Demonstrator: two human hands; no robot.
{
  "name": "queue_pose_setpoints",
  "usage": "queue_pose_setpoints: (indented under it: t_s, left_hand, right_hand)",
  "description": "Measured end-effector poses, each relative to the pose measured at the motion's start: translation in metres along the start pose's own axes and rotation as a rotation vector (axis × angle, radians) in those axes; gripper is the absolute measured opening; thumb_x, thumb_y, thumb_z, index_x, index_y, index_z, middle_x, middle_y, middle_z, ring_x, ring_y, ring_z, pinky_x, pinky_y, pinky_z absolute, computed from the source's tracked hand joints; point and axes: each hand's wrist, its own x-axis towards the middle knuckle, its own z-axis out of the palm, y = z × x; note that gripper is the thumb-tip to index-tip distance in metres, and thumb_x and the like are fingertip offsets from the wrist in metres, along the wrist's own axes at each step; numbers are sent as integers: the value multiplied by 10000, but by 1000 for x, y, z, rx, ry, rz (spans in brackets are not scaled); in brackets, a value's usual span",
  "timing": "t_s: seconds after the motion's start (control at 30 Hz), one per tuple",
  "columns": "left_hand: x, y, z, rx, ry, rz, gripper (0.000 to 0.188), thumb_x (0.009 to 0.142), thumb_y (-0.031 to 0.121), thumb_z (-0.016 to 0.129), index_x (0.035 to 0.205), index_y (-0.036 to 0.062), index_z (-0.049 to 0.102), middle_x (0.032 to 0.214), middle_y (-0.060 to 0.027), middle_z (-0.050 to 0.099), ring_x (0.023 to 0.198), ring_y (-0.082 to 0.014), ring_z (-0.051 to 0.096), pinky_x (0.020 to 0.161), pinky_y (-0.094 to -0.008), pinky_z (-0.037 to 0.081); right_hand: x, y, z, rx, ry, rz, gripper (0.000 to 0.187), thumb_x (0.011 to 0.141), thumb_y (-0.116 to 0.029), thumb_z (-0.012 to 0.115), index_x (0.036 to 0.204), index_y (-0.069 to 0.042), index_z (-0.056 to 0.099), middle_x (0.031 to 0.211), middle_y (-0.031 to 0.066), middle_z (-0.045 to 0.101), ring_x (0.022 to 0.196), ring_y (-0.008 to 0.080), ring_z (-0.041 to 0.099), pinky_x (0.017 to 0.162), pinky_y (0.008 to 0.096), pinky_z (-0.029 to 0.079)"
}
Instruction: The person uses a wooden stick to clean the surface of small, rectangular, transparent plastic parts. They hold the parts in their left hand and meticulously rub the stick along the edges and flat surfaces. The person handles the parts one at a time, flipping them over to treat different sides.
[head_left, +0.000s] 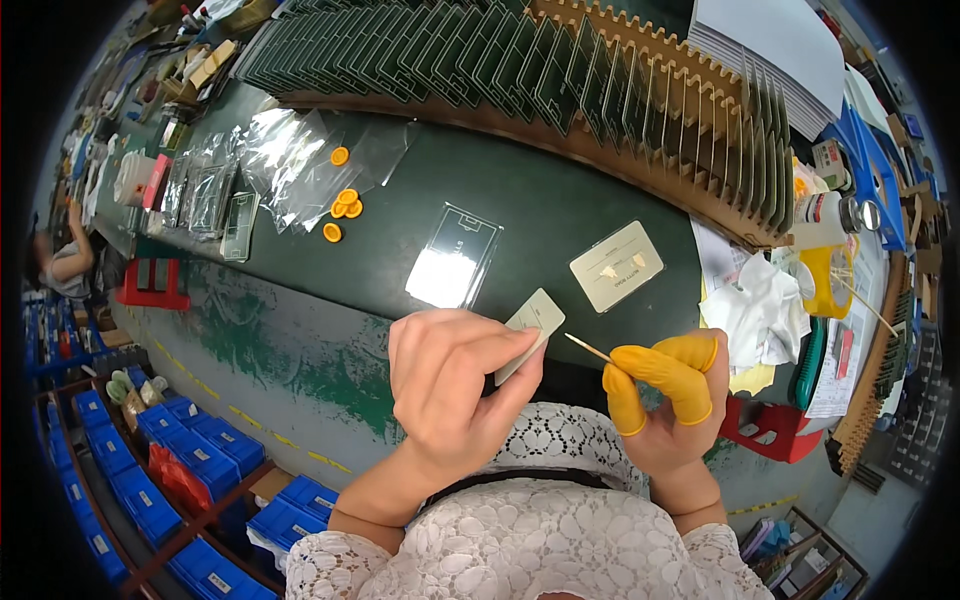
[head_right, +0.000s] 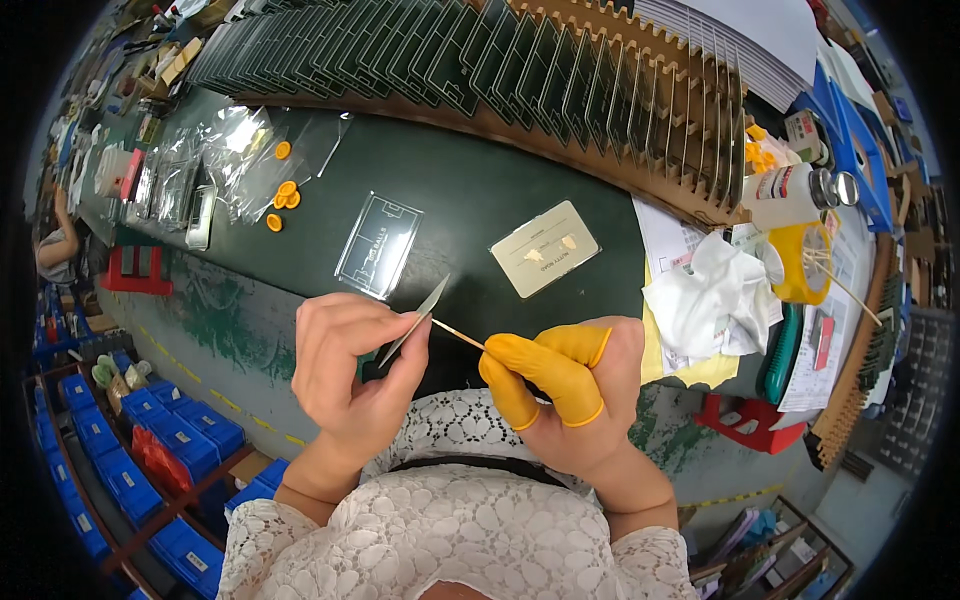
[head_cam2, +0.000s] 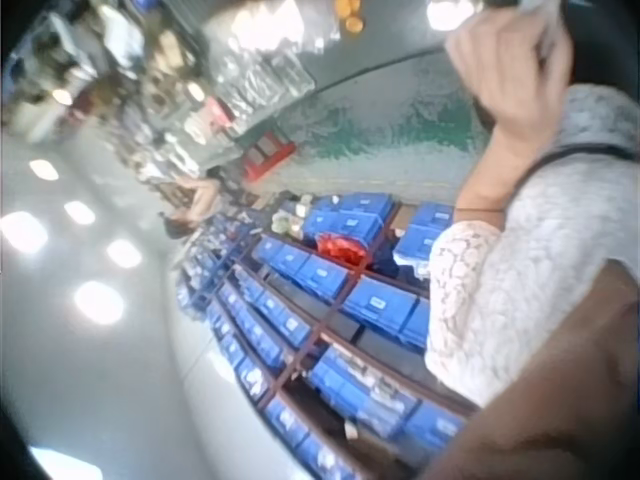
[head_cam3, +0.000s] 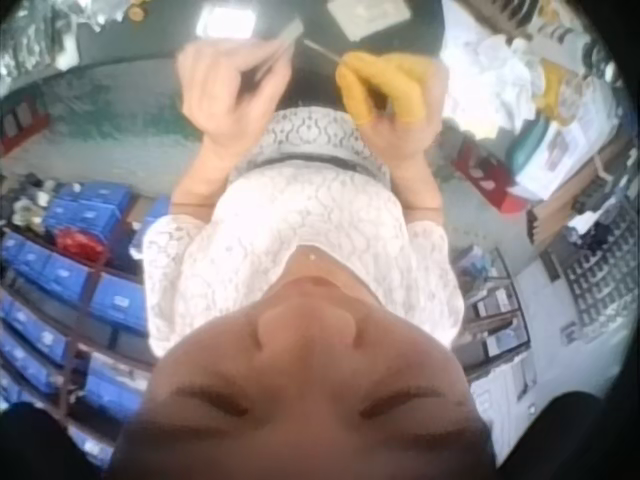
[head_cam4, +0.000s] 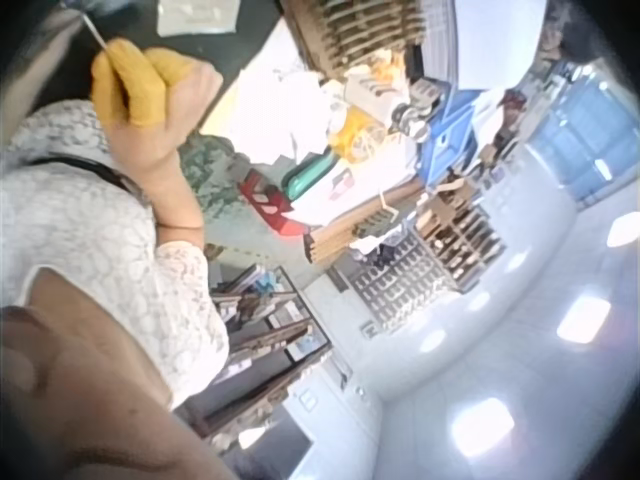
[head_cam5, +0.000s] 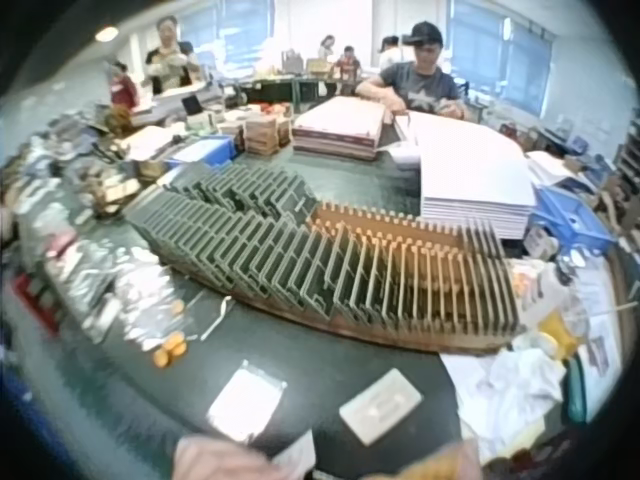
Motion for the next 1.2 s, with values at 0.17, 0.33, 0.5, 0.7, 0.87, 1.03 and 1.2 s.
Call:
queue_pose_setpoints:
  t_s: [0.17,0.33,0.5,0.7,0.87,1.03,1.2]
  left_hand:
    - [0,0,1,-19,3,-10,309,655,-9,837,922,64,700,843,-34,682,757,-219,614,717,-332,419]
    - [1,0,1,-23,1,-16,305,654,-12,838,917,60,702,837,-35,681,755,-221,613,717,-334,421]
    - [3,3,-1,-16,-9,-21,289,660,-57,830,889,53,693,804,-46,666,735,-225,605,700,-330,435]
    - [4,3,0,-13,-8,-20,284,662,-80,826,876,49,690,784,-49,657,723,-224,602,692,-329,440]
    - [4,4,-1,-18,-6,-18,285,661,-81,826,877,46,691,782,-47,655,717,-223,602,686,-328,437]
    - [4,4,0,-22,-5,-18,284,660,-83,828,876,43,692,781,-49,652,713,-222,599,677,-327,433]
    - [3,3,0,-34,-1,-23,282,660,-83,830,874,41,695,780,-51,651,710,-221,594,670,-323,430]
  right_hand:
    - [-2,0,1,-46,-18,-23,401,671,-58,874,1030,-150,721,907,8,576,777,220,502,655,328,402]
    - [-1,1,2,-58,-22,-36,411,674,-55,871,1042,-153,717,915,8,573,781,222,501,655,330,400]
    - [-1,1,3,-55,-24,-49,411,683,-54,865,1052,-152,713,917,9,574,775,223,507,664,334,398]
    - [-1,2,3,-65,-29,-43,412,687,-56,864,1059,-149,713,923,15,578,776,225,512,669,339,401]
    - [-2,1,1,-64,-26,-31,409,692,-65,866,1064,-149,716,918,17,579,780,226,513,670,339,404]
    - [-2,0,1,-62,-33,-27,397,697,-66,866,1057,-149,721,914,16,580,786,226,511,670,336,408]
    - [0,0,2,-62,-11,-14,392,695,-65,866,1050,-148,724,916,16,581,793,225,516,674,334,411]
